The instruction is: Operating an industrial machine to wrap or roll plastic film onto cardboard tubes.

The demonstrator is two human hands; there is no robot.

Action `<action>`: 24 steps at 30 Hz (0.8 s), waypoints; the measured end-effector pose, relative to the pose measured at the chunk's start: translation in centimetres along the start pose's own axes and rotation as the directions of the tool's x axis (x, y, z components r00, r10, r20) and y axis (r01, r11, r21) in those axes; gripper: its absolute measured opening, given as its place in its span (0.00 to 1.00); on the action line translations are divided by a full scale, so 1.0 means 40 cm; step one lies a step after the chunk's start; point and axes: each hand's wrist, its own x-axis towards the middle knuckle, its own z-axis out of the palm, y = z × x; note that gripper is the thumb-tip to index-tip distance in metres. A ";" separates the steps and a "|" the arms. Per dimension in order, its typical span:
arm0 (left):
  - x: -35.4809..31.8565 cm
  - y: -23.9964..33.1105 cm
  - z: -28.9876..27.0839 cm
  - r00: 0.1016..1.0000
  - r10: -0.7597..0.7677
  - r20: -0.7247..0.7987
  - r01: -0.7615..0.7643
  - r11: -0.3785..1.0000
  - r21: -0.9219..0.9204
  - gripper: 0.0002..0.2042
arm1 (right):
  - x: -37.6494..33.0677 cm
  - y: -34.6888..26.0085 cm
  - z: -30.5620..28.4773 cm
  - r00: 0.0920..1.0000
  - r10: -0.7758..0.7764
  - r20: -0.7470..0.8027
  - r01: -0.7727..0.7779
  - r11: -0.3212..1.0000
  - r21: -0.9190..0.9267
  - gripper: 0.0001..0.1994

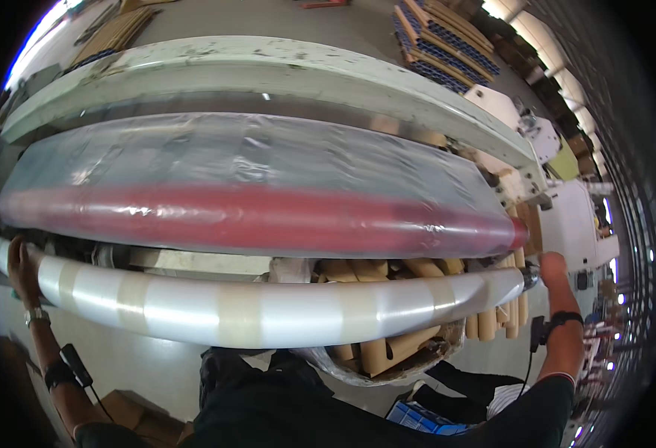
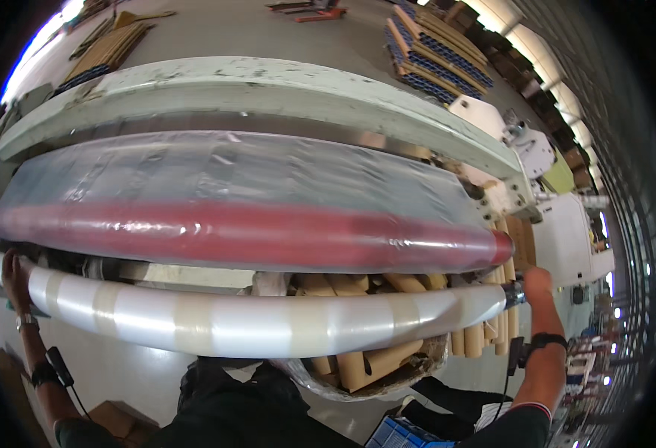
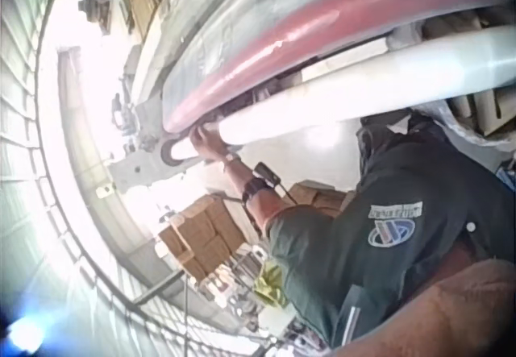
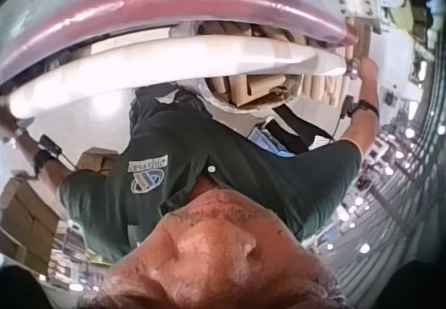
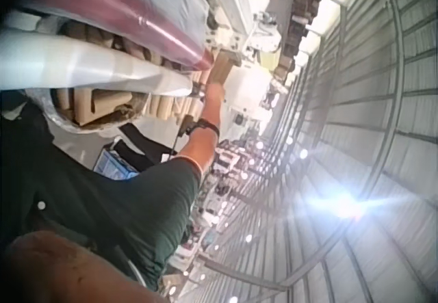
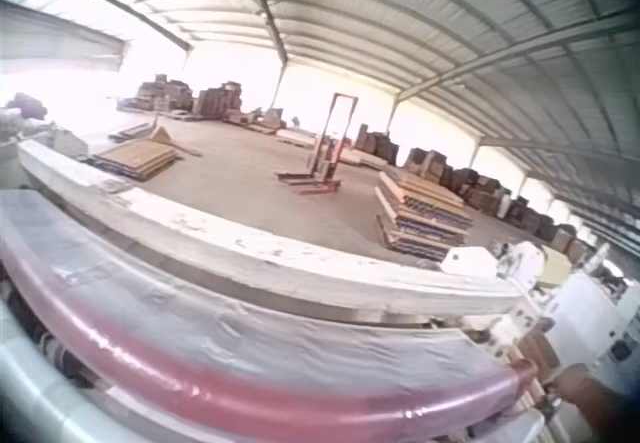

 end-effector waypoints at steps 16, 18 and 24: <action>0.024 -0.002 -0.097 0.880 -0.278 -0.384 0.181 0.946 -0.270 0.25 | 0.005 -1.194 -1.768 0.811 -0.037 -0.583 0.389 -0.711 0.586 0.14; 0.059 -0.198 -0.116 0.744 -0.525 -0.413 0.338 0.829 -0.446 0.24 | -0.006 -1.304 -1.881 0.816 -0.091 -0.571 0.339 -0.726 0.599 0.14; 0.166 -0.543 -0.158 0.576 -0.812 -0.091 0.276 0.298 -0.914 0.15 | -0.210 -1.242 -1.704 0.806 -0.103 -0.582 0.480 -0.463 0.746 0.21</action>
